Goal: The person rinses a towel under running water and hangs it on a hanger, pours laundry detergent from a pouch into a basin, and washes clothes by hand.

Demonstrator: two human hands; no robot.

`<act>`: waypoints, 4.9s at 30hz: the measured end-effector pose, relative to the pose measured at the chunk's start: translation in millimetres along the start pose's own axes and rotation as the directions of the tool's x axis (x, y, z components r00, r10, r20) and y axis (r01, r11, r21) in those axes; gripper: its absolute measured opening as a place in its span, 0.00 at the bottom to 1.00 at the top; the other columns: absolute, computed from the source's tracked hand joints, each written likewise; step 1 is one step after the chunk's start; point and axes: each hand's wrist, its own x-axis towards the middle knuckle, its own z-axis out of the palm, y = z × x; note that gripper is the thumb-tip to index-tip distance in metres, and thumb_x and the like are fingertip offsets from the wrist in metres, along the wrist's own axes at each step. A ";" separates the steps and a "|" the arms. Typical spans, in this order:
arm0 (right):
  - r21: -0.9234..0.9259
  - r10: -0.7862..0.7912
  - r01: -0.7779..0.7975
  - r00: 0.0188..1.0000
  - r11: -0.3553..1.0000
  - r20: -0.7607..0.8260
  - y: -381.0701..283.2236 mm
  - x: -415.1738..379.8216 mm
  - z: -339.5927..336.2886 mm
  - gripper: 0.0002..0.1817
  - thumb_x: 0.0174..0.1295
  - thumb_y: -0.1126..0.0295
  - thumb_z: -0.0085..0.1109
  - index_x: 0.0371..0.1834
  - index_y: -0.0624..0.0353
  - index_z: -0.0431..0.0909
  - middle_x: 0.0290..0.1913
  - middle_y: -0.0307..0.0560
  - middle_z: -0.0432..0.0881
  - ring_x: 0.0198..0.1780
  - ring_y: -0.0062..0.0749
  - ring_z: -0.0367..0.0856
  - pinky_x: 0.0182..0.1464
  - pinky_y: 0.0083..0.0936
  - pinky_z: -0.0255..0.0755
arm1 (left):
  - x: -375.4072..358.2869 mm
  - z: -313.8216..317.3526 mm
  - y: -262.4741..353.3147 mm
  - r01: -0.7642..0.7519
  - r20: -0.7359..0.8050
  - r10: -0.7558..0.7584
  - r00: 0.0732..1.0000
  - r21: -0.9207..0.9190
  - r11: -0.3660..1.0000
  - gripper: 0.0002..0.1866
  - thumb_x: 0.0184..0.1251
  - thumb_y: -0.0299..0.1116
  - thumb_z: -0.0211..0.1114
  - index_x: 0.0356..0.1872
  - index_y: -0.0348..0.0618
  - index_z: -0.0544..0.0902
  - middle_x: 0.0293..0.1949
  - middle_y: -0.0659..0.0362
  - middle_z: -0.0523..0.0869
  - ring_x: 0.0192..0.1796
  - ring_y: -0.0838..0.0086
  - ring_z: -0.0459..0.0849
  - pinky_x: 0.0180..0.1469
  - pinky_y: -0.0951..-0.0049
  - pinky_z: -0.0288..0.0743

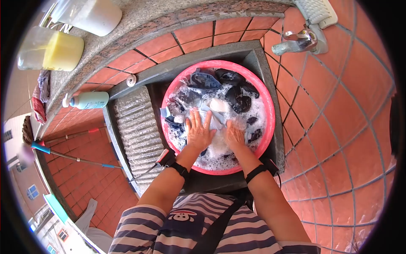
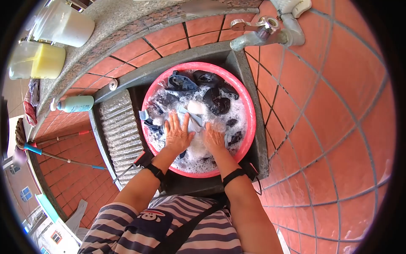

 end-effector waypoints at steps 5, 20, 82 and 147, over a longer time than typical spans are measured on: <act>-0.191 -0.128 0.054 0.908 0.980 -0.399 166.0 140.1 172.2 0.21 0.63 0.59 0.47 0.55 0.59 0.70 0.54 0.58 0.73 0.58 0.47 0.69 0.60 0.42 0.62 | 44.5 14.4 -11.2 0.135 0.864 -0.143 0.483 0.088 0.987 0.25 0.66 0.41 0.51 0.63 0.46 0.69 0.69 0.49 0.61 0.71 0.54 0.55 0.69 0.46 0.48; 0.384 -0.337 0.530 0.818 0.756 -0.466 -43.1 -91.3 -109.1 0.10 0.60 0.74 0.57 0.31 0.59 0.64 0.24 0.37 0.63 0.28 0.19 0.61 0.29 0.22 0.58 | -12.9 -12.9 7.5 -0.040 -0.077 0.032 0.997 -0.108 0.993 0.51 0.41 0.44 0.74 0.66 0.37 0.55 0.65 0.34 0.58 0.66 0.44 0.61 0.61 0.46 0.59; 0.957 -0.179 0.290 0.942 0.003 -0.284 -62.6 -144.2 -87.1 0.23 0.62 0.59 0.59 0.52 0.67 0.74 0.47 0.49 0.80 0.49 0.33 0.78 0.53 0.29 0.70 | -85.1 -149.0 47.8 0.427 0.410 0.197 0.891 -0.606 -0.671 0.17 0.70 0.36 0.51 0.54 0.36 0.75 0.47 0.52 0.83 0.46 0.65 0.84 0.51 0.63 0.78; 0.791 -0.754 0.596 0.581 0.139 -0.305 -272.0 -185.3 -26.7 0.34 0.58 0.75 0.60 0.68 0.66 0.58 0.70 0.52 0.58 0.72 0.39 0.52 0.72 0.41 0.41 | -124.3 -289.5 -142.8 -0.564 -0.480 -0.709 0.516 -0.814 0.141 0.32 0.48 0.24 0.63 0.58 0.36 0.62 0.46 0.55 0.75 0.48 0.68 0.77 0.51 0.68 0.71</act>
